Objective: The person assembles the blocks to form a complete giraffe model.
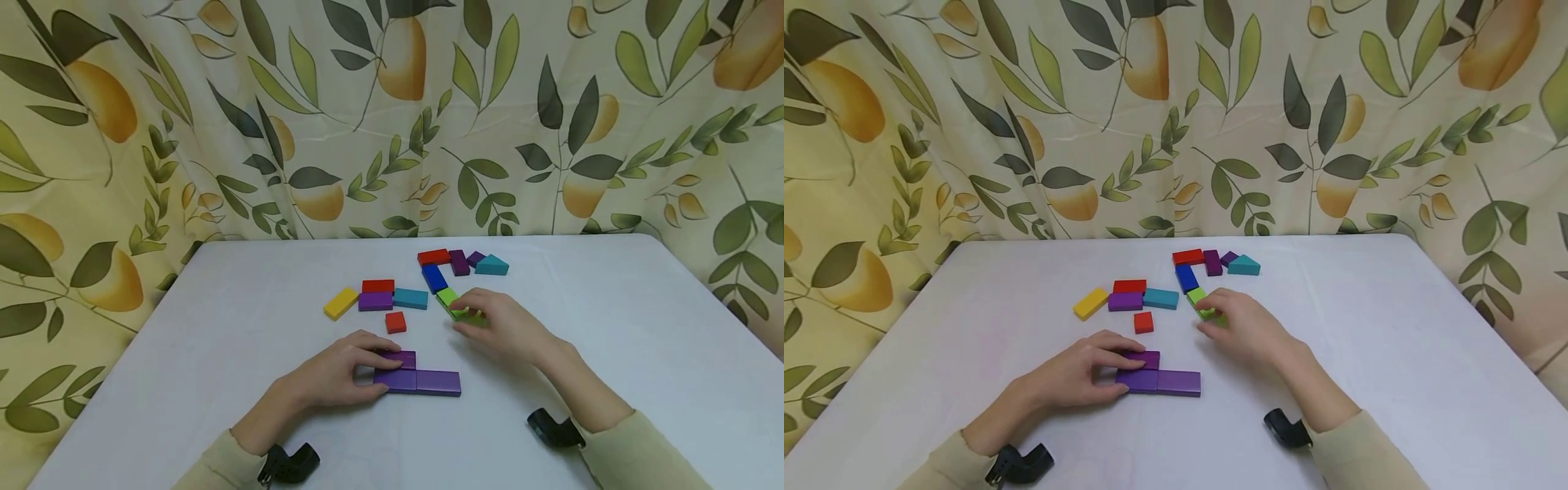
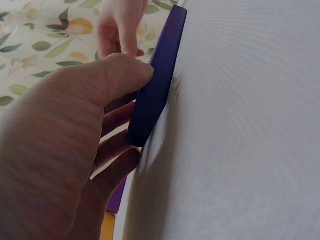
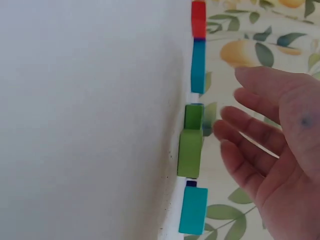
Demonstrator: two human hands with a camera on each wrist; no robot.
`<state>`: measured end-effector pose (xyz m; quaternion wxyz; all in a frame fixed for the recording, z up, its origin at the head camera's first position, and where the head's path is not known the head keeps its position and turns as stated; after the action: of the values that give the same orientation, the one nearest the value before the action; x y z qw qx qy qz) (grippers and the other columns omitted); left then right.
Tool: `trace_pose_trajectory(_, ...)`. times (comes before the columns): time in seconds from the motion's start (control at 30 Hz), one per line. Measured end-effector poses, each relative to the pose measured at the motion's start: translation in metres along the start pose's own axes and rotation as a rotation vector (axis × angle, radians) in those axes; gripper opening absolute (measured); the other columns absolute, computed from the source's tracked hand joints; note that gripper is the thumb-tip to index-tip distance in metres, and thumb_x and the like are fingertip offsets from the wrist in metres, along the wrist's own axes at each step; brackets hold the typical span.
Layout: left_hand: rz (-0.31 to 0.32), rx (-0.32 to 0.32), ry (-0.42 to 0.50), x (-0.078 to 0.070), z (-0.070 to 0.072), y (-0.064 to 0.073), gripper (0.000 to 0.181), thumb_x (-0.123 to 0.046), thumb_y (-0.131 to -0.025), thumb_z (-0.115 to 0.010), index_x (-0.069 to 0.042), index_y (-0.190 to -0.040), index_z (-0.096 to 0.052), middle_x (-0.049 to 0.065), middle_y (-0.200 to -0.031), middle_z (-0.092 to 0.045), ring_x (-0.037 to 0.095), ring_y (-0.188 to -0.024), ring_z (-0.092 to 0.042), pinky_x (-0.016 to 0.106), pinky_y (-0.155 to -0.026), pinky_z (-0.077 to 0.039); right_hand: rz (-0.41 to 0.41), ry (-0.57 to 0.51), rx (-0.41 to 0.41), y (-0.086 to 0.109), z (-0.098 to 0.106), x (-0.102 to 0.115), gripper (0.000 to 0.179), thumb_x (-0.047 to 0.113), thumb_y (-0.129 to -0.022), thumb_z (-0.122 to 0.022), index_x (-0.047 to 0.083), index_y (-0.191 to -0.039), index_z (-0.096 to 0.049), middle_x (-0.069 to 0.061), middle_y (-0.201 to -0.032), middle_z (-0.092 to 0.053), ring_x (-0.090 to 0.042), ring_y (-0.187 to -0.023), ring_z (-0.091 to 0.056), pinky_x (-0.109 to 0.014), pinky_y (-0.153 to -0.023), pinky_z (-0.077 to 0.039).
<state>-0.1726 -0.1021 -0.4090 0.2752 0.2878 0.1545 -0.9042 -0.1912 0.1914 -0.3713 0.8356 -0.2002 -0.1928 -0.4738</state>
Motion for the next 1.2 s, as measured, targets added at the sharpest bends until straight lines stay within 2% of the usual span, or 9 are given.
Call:
trace_pose_trajectory(0.23,0.006,0.003,0.009,0.001,0.000,0.000,0.038,-0.021,-0.093,-0.074,-0.019,-0.130,-0.071,-0.009,-0.143,-0.054,0.011,-0.133,-0.043,0.035,-0.109,-0.041,0.001,0.017,-0.014,-0.021,0.000,-0.006,0.032,0.013,-0.090,-0.077,0.004,-0.120,-0.071,-0.011,-0.115,-0.068,-0.028,-0.101,-0.065,-0.043,-0.087,-0.058)
trace_pose_trajectory(0.4,0.003,-0.002,-0.002,0.001,0.000,0.000,0.038,-0.022,-0.092,-0.075,-0.018,-0.129,-0.072,-0.008,-0.142,-0.055,0.012,-0.133,-0.044,0.035,-0.108,-0.042,0.010,0.030,0.010,-0.038,-0.003,-0.005,0.032,0.014,-0.091,-0.076,0.005,-0.121,-0.071,-0.010,-0.115,-0.068,-0.027,-0.103,-0.063,-0.045,-0.090,-0.056)
trace_pose_trajectory(0.63,-0.011,-0.006,0.004,0.001,0.000,0.000,0.037,-0.021,-0.092,-0.075,-0.017,-0.129,-0.072,-0.009,-0.142,-0.055,0.012,-0.132,-0.045,0.035,-0.108,-0.042,-0.001,0.024,0.068,-0.060,-0.009,-0.004,0.034,0.016,-0.092,-0.074,0.006,-0.125,-0.069,-0.011,-0.124,-0.065,-0.030,-0.114,-0.060,-0.049,-0.099,-0.050)
trace_pose_trajectory(0.83,-0.007,-0.003,-0.007,0.002,-0.001,0.000,0.037,-0.022,-0.091,-0.075,-0.018,-0.128,-0.072,-0.009,-0.141,-0.055,0.012,-0.132,-0.045,0.036,-0.109,-0.042,-0.001,0.026,0.126,-0.071,-0.015,-0.001,0.035,0.014,-0.092,-0.074,0.006,-0.126,-0.069,-0.009,-0.123,-0.067,-0.029,-0.115,-0.059,-0.049,-0.101,-0.049)
trace_pose_trajectory(1.0,0.000,0.004,0.002,0.002,-0.001,-0.001,0.037,-0.023,-0.092,-0.074,-0.018,-0.129,-0.072,-0.009,-0.142,-0.055,0.012,-0.132,-0.044,0.036,-0.109,-0.042,-0.001,0.073,0.162,-0.077,-0.021,0.002,0.033,0.012,-0.092,-0.074,0.006,-0.125,-0.070,-0.009,-0.123,-0.068,-0.028,-0.114,-0.061,-0.047,-0.102,-0.049)
trace_pose_trajectory(1.2,-0.001,0.000,0.009,0.002,0.000,-0.001,0.037,-0.022,-0.092,-0.075,-0.018,-0.129,-0.072,-0.010,-0.142,-0.055,0.011,-0.132,-0.044,0.035,-0.109,-0.041,0.008,0.103,0.169,-0.081,-0.023,0.007,0.034,0.008,-0.092,-0.074,0.004,-0.125,-0.070,-0.011,-0.124,-0.068,-0.030,-0.117,-0.061,-0.046,-0.102,-0.049)
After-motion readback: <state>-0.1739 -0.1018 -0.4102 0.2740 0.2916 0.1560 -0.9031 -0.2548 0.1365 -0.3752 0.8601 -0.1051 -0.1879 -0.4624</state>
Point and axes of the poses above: each hand's wrist, its own y-axis away from the middle knuckle, its own z-axis out of the back of the hand, x = y × z, the point moved 2 cm from there along -y, towards the middle knuckle
